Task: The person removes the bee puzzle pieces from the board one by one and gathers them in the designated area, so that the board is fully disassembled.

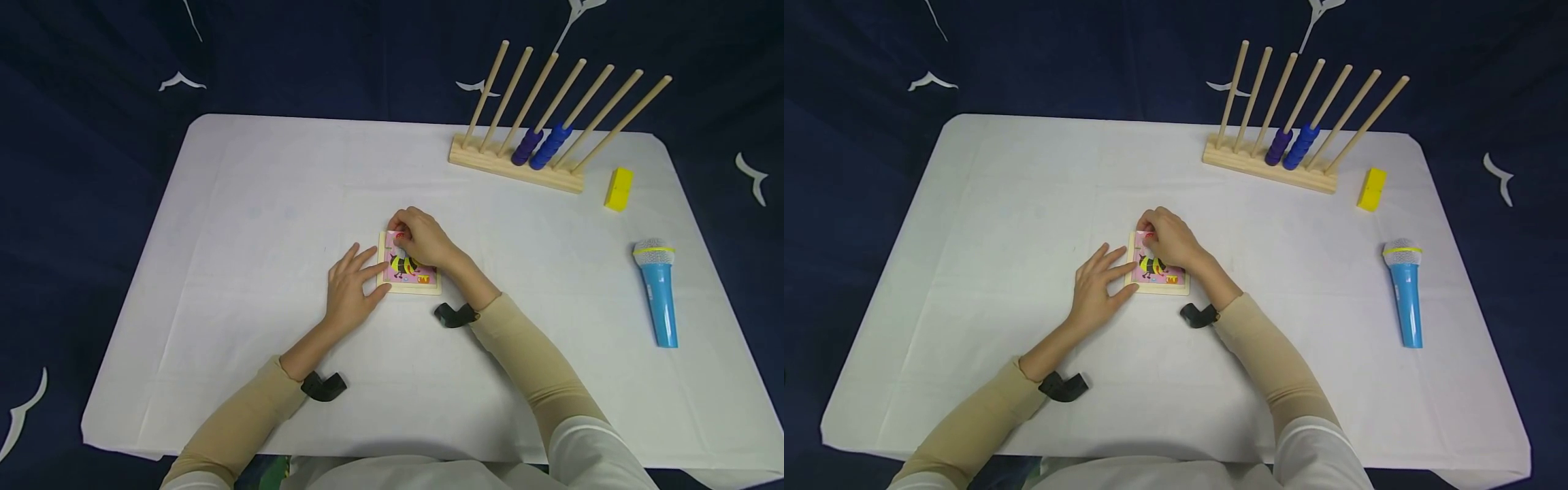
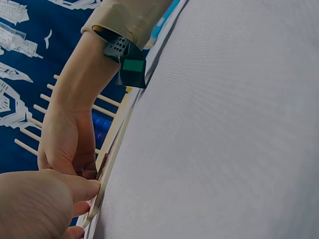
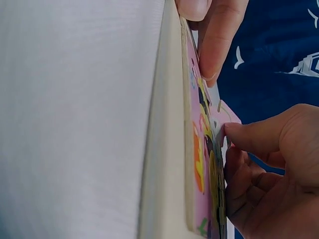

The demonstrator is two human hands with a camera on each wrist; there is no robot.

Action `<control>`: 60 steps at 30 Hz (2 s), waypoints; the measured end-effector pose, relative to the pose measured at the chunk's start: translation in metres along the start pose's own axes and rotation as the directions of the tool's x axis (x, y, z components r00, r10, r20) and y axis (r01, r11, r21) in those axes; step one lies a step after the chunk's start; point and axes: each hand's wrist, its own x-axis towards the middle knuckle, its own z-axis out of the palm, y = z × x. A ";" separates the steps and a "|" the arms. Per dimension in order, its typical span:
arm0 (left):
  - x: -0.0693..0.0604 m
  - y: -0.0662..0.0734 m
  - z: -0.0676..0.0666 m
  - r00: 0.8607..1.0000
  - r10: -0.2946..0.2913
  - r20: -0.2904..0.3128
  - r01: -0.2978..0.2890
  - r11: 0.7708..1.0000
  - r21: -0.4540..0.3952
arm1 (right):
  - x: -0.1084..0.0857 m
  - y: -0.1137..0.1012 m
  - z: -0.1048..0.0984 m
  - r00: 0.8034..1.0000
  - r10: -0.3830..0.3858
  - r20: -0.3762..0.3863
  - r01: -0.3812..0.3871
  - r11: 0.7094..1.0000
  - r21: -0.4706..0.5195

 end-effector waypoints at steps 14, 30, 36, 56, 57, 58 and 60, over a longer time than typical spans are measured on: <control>0.000 0.001 0.000 1.000 0.000 0.001 0.000 1.000 0.003 | -0.001 0.001 -0.001 1.000 -0.013 0.012 0.011 0.993 0.116; -0.002 -0.003 -0.002 0.998 -0.061 0.018 0.061 0.998 0.005 | -0.016 0.017 -0.069 0.992 0.116 -0.054 -0.106 0.980 0.168; -0.003 -0.004 -0.004 0.998 -0.066 0.015 0.066 0.998 -0.002 | -0.028 0.055 -0.093 0.965 0.258 -0.052 -0.248 0.958 0.145; -0.001 0.001 -0.001 0.999 -0.042 0.019 0.043 0.999 -0.024 | -0.049 0.097 -0.095 0.918 0.384 -0.096 -0.390 0.919 -0.053; -0.001 0.002 -0.001 0.999 -0.043 0.023 0.043 0.999 -0.025 | -0.050 0.097 -0.095 0.918 0.382 -0.101 -0.388 0.921 -0.043; 0.000 0.002 -0.001 0.999 -0.043 0.025 0.043 0.999 -0.024 | -0.051 0.096 -0.096 0.918 0.381 -0.108 -0.386 0.922 -0.031; 0.000 0.003 -0.001 0.999 -0.043 0.029 0.044 0.999 -0.023 | -0.053 0.094 -0.097 0.916 0.383 -0.119 -0.385 0.923 0.003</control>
